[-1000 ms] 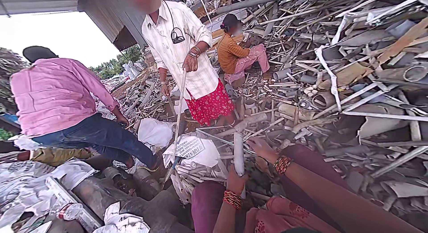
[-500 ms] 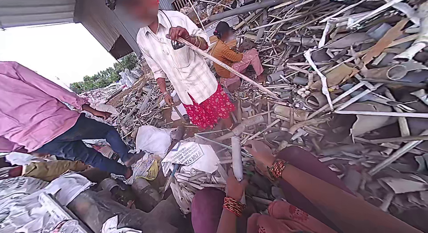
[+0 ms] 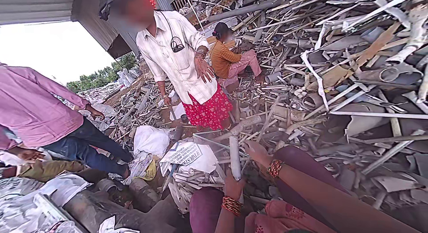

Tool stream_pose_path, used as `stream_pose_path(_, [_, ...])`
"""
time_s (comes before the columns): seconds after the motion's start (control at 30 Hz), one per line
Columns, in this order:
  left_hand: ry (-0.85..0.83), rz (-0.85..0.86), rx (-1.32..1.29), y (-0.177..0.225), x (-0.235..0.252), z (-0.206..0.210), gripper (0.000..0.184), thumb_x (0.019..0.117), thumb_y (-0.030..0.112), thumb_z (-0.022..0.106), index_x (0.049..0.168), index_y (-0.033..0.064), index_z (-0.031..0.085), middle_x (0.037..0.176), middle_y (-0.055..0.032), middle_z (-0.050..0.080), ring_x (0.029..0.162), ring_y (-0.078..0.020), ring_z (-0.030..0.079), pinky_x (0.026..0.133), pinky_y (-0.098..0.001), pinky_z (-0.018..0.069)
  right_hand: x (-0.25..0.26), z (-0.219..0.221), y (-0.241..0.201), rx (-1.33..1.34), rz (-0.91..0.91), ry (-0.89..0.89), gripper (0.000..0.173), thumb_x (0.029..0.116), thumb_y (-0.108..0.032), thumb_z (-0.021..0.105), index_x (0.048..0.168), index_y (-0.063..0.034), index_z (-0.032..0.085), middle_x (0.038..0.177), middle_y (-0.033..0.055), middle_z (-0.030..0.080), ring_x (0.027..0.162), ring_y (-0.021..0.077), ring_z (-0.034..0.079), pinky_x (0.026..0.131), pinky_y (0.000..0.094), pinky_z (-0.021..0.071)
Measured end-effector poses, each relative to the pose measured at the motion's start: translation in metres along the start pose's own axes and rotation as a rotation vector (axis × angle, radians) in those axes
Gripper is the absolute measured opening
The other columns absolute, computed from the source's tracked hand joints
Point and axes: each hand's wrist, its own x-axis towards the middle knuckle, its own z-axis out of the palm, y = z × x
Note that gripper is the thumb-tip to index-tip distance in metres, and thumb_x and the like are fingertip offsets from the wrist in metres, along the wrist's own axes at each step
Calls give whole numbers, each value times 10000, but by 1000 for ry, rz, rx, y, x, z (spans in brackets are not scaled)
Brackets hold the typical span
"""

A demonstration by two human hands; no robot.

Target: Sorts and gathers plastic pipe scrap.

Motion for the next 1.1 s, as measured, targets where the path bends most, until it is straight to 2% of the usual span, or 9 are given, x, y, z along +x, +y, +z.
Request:
stream_pose_path(0.17, [1, 10, 9, -1, -1, 0, 756, 869, 265, 786, 1469, -32, 436, 1253, -298, 635, 1171, -404, 637, 1028, -566, 485, -2, -3, 0, 10, -13, -5, 426, 1115, -267, 346, 1322, 2, 603, 1197, 246, 670, 1155, 400, 635, 1003, 579, 449])
stream_pose_path(0.23, [-2, 25, 15, -2, 0, 0, 748, 875, 268, 778, 1465, -38, 436, 1246, -295, 637, 1163, -396, 641, 1026, -561, 488, -4, -6, -4, -33, 6, -7, 428, 1113, -283, 356, 1348, -25, 604, 1272, 246, 646, 1223, 401, 606, 1022, 588, 440])
stream_pose_path(0.43, [0, 17, 38, 0, -2, -1, 741, 876, 258, 776, 1465, -35, 436, 1243, -291, 641, 1155, -399, 646, 1018, -565, 493, -7, -9, -3, 2, 73, -3, 411, 1084, -343, 449, 1367, -109, 634, 1316, 174, 656, 1255, 358, 597, 1044, 574, 429])
stream_pose_path(0.57, [4, 32, 55, 1, -2, -2, 713, 884, 250, 765, 1456, -31, 445, 1233, -284, 646, 1146, -394, 651, 1007, -566, 502, -1, -6, 6, 164, 67, -22, 357, 1057, -312, 536, 1290, -81, 676, 1235, 180, 680, 1184, 346, 620, 1027, 570, 432])
stream_pose_path(0.8, [1, 27, 65, 2, -1, -1, 682, 899, 260, 761, 1438, -33, 464, 1236, -285, 644, 1153, -397, 646, 1012, -567, 495, 2, -5, 9, 188, 22, -16, 351, 1067, -284, 508, 1253, -40, 679, 1169, 192, 686, 1111, 339, 636, 993, 549, 446])
stream_pose_path(0.9, [-33, -75, -168, -5, -1, 7, 684, 923, 213, 758, 1452, -67, 426, 1326, -322, 574, 1224, -412, 589, 1055, -555, 457, 0, -8, 7, 208, 17, -13, 368, 1075, -284, 486, 1263, -25, 667, 1166, 197, 679, 1099, 332, 632, 991, 544, 440])
stream_pose_path(0.97, [-34, -165, -386, -11, -2, 13, 636, 959, 171, 708, 1458, -77, 402, 1324, -325, 564, 1194, -390, 588, 1030, -529, 469, -2, -14, 7, 202, 28, -19, 382, 1078, -294, 474, 1290, -32, 654, 1184, 193, 679, 1114, 327, 633, 1004, 536, 440])
stream_pose_path(1.07, [-23, -281, -542, -7, -6, 13, 457, 1010, 179, 629, 1371, -76, 513, 1246, -270, 606, 1093, -318, 603, 958, -475, 492, -6, -25, 7, 216, 31, -26, 390, 1085, -299, 460, 1299, -30, 643, 1167, 200, 674, 1084, 317, 632, 982, 520, 448])
stream_pose_path(1.1, [-58, -284, -550, -4, -7, 10, 440, 1035, 183, 591, 1373, -91, 525, 1306, -275, 592, 1156, -321, 590, 1010, -475, 470, -6, -28, 8, 221, 37, -28, 389, 1085, -305, 462, 1299, -35, 643, 1163, 192, 675, 1084, 308, 634, 982, 516, 452])
